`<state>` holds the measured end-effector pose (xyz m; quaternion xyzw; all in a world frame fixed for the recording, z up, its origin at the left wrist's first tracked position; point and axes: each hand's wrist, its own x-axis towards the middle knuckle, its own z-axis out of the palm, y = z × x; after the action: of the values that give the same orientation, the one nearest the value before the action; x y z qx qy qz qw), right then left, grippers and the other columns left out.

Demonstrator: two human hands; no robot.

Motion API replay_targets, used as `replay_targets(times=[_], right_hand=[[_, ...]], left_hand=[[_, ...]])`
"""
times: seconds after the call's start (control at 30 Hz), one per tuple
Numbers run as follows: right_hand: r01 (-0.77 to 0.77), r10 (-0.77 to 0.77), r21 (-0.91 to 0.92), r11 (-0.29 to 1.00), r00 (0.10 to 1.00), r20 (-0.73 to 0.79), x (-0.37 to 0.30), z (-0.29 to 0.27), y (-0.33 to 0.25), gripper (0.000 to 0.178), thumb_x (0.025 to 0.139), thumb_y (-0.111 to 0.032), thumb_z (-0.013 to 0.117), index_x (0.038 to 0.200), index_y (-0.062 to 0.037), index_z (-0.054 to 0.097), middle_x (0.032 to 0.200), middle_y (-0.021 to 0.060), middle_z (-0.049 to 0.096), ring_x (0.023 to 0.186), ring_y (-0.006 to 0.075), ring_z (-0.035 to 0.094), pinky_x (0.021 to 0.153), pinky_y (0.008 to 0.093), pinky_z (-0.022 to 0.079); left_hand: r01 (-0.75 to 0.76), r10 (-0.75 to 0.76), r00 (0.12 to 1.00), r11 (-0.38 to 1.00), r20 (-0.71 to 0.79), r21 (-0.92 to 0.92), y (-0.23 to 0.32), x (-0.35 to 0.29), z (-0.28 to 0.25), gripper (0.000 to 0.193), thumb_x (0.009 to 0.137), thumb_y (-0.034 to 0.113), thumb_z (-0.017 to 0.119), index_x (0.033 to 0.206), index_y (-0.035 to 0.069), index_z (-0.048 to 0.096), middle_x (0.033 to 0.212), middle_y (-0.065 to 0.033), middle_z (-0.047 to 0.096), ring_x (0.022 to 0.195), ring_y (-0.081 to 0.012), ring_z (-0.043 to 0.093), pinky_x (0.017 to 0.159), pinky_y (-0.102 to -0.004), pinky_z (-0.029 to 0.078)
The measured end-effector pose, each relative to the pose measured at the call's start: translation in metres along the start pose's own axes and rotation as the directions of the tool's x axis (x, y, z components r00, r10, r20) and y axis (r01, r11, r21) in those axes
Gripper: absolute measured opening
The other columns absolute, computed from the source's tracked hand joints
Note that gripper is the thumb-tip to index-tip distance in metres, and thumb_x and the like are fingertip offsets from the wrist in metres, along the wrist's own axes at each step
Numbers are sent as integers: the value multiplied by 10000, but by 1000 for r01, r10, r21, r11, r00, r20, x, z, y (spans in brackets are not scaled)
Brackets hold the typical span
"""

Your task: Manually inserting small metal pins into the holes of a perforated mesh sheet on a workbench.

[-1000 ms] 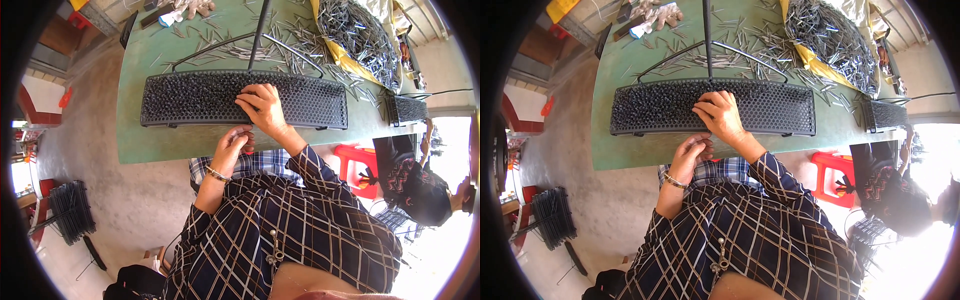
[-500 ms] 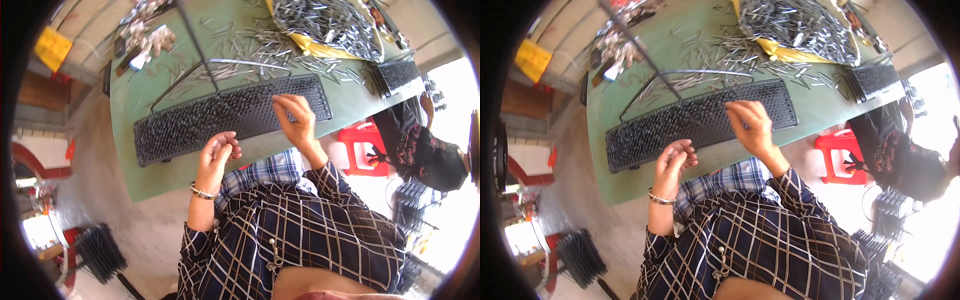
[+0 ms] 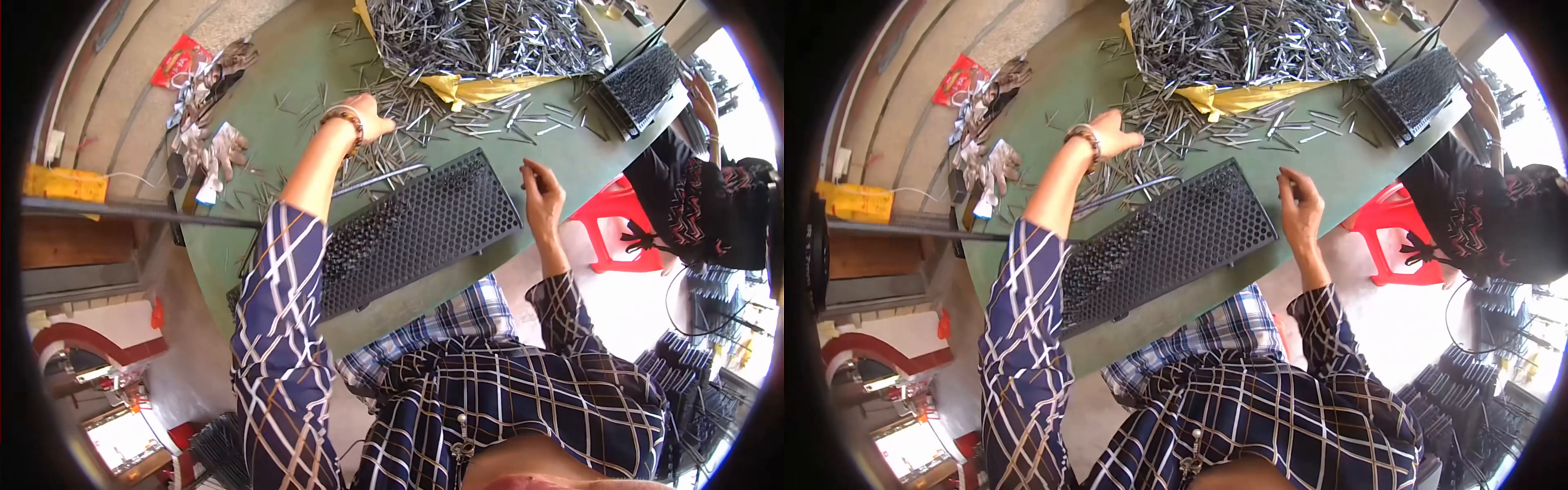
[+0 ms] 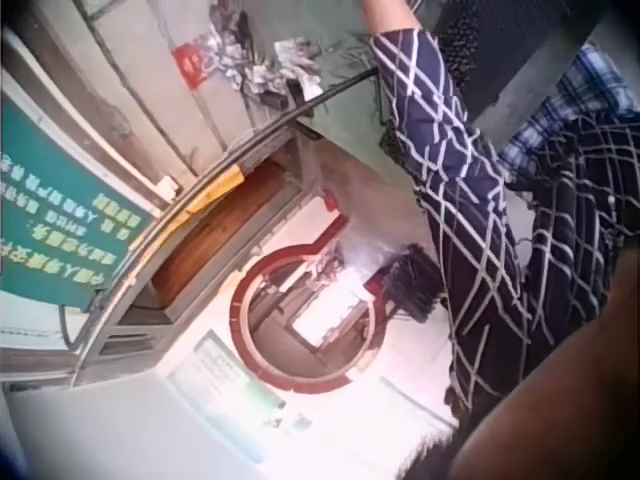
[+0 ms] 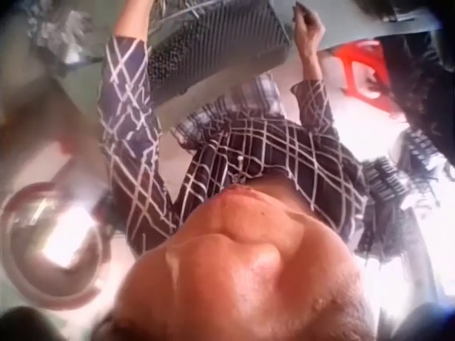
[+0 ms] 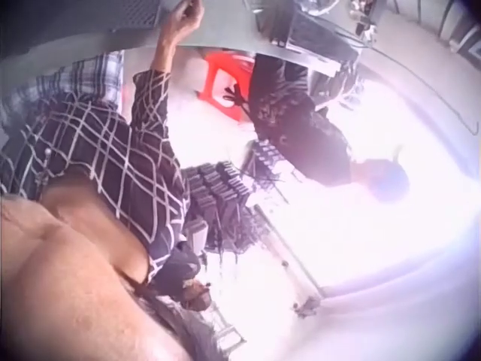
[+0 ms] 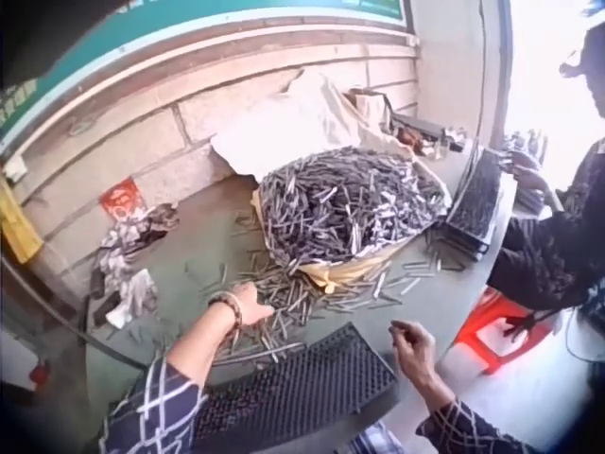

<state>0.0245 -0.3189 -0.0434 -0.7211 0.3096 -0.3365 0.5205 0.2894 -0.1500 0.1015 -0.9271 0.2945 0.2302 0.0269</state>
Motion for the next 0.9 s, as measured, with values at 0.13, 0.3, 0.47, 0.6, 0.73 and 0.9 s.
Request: replay_targets(times=[0.13,0.3,0.47,0.6,0.73,0.9], right_hand=[[78,-46,-59,995,903,428,77,17,-12,218,873,-140,606,1033,4,639,799,52,645,669,93,580,614,244,479],[492,-92,-330,806,655,750,119,81,-6,299,782,-232,647,912,35,611,833,210,645,774,377,615,707,424,485],[560,-66,-361,746,602,796,125,139,-2,324,740,-225,678,856,56,564,864,250,612,873,395,591,761,427,474],[561,-29,-366,743,573,819,129,163,-7,314,712,-202,689,837,59,568,863,252,608,868,402,585,770,432,475],[589,-96,-308,747,554,827,137,191,-10,227,712,-145,655,764,64,581,794,256,605,814,403,599,722,444,489],[584,-215,-167,794,527,823,140,213,-6,121,665,-50,575,720,51,611,772,240,623,789,389,620,723,436,505]], left_hand=[[130,-140,988,983,68,133,-10,69,25,547,792,379,576,1225,45,540,1286,-155,512,1171,-300,508,980,-379,425],[164,-164,986,986,-9,13,-11,126,51,726,820,430,562,1340,-30,349,1409,-177,342,1317,-327,292,1071,-418,288],[142,-150,979,988,-136,-68,-26,162,73,716,851,441,507,1373,4,286,1398,-165,294,1321,-307,265,1056,-491,262],[170,-176,982,982,-68,-75,-6,153,68,613,894,428,423,1365,45,334,1398,-149,283,1310,-312,288,1054,-480,259],[128,-131,989,991,70,36,7,144,55,524,902,328,392,1348,54,367,1406,-146,286,1315,-314,298,1061,-470,254],[135,-118,977,987,179,-88,-14,153,61,587,857,320,401,1362,26,337,1447,-208,246,1290,-380,334,1063,-450,287]])
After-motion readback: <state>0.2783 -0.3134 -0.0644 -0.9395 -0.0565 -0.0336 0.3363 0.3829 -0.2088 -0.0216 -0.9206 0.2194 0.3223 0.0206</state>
